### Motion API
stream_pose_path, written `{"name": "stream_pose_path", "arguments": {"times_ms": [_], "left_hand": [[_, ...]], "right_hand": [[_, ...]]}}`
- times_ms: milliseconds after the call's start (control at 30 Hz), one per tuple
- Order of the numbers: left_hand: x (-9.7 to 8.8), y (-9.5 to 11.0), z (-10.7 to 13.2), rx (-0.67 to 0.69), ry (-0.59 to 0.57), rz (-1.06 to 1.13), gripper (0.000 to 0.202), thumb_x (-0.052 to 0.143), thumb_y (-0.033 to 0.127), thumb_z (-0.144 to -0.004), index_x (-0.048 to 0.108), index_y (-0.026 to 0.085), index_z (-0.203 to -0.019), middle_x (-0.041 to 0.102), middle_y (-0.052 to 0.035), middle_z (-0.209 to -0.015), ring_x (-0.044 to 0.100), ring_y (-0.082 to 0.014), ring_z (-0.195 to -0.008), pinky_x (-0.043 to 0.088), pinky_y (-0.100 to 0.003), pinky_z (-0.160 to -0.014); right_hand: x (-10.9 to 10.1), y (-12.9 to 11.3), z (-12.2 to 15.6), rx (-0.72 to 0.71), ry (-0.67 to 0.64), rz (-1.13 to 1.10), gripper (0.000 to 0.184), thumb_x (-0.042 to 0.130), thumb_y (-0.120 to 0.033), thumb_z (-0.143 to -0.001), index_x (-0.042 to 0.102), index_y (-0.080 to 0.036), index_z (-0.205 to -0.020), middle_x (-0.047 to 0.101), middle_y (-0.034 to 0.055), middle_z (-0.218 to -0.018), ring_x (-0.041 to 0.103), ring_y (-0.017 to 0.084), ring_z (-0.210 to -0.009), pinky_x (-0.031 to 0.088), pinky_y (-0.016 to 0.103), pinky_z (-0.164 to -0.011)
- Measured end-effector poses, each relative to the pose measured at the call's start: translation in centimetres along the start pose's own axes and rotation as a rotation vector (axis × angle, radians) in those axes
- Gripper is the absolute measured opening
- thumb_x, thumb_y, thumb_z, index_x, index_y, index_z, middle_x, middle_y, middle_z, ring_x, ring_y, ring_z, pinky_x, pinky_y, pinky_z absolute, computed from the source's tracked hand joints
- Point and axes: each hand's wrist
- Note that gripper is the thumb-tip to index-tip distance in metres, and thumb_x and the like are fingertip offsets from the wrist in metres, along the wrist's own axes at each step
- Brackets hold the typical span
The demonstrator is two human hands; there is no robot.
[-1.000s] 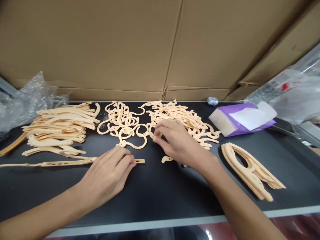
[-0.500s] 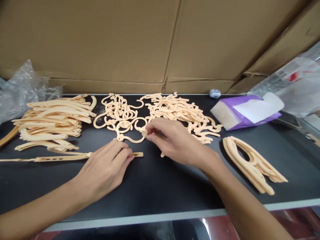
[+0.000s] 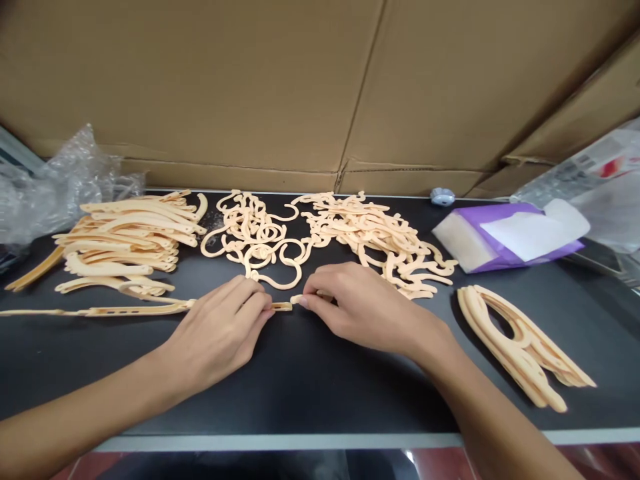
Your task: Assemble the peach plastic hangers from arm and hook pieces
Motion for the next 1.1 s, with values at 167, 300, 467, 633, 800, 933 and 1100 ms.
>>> {"name": "stream_pose_path", "arguments": {"times_ms": [167,300,467,633,800,933,1100], "left_hand": [[0.0,0.0,0.0,-0.004,-0.007,0.005,0.011,0.053,0.011,-0.093,0.056,0.016,-0.084,0.060,-0.0049,-0.084,0.057,-0.0220,-0.079,0.049,-0.035,-0.068],[-0.1,0.1,0.0,-0.004,-0.005,0.014,0.011,0.053,0.011,-0.094,0.056,0.016,-0.084,0.060,-0.0050,-0.084,0.058,-0.0218,-0.078,0.049,-0.034,-0.067],[-0.1,0.0,0.0,0.006,0.019,0.021,0.011,0.054,0.011,-0.092,0.056,0.016,-0.083,0.060,-0.0049,-0.083,0.057,-0.0222,-0.077,0.049,-0.035,-0.067],[0.1,0.0,0.0,0.006,0.022,0.013,0.011,0.054,0.010,-0.092,0.056,0.016,-0.084,0.059,-0.0043,-0.083,0.058,-0.0222,-0.078,0.049,-0.035,-0.067],[0.2,0.0,0.1,-0.001,0.022,0.003,0.011,0.054,0.010,-0.092,0.057,0.016,-0.084,0.059,-0.0046,-0.083,0.058,-0.0222,-0.078,0.050,-0.035,-0.067],[0.1,0.1,0.0,0.008,0.020,0.023,0.011,0.053,0.011,-0.093,0.057,0.016,-0.083,0.059,-0.0051,-0.083,0.057,-0.0216,-0.077,0.050,-0.034,-0.066],[0.1,0.0,0.0,0.009,0.007,0.033,0.012,0.053,0.010,-0.093,0.057,0.016,-0.082,0.058,-0.0053,-0.083,0.056,-0.0212,-0.077,0.051,-0.034,-0.067]], "right_hand": [[-0.6,-0.9,0.3,0.069,-0.090,0.087,0.027,0.050,-0.028,-0.097,0.068,-0.020,-0.079,0.068,0.0020,-0.074,0.058,0.015,-0.069,0.036,0.029,-0.064],[-2.3,-1.6,1.2,0.143,-0.209,-0.033,0.029,0.051,-0.035,-0.096,0.066,-0.020,-0.076,0.064,-0.0009,-0.066,0.056,0.013,-0.062,0.036,0.027,-0.059],[-2.7,-1.3,1.4,0.206,-0.448,-0.128,0.023,0.058,-0.031,-0.090,0.069,-0.021,-0.072,0.066,-0.0010,-0.066,0.060,0.013,-0.063,0.037,0.024,-0.056],[-1.8,-0.5,0.3,0.241,-0.227,-0.018,0.026,0.053,-0.032,-0.094,0.066,-0.021,-0.074,0.065,-0.0016,-0.064,0.055,0.013,-0.059,0.032,0.026,-0.056],[-0.5,-0.6,-0.3,0.145,0.023,-0.023,0.024,0.054,-0.034,-0.096,0.070,-0.021,-0.084,0.069,-0.0005,-0.075,0.057,0.013,-0.068,0.035,0.026,-0.063],[0.8,-0.8,-0.4,0.068,-0.014,-0.030,0.024,0.054,-0.030,-0.095,0.070,-0.020,-0.081,0.067,0.0001,-0.073,0.054,0.013,-0.065,0.033,0.026,-0.062],[1.2,-0.6,-0.7,0.085,-0.066,-0.098,0.025,0.053,-0.029,-0.095,0.069,-0.018,-0.078,0.063,-0.0005,-0.068,0.050,0.012,-0.062,0.032,0.026,-0.060]]}}
Point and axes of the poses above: each hand's wrist, its own z-axis away from the middle knuckle, its own x-axis out of the palm, y = z × x
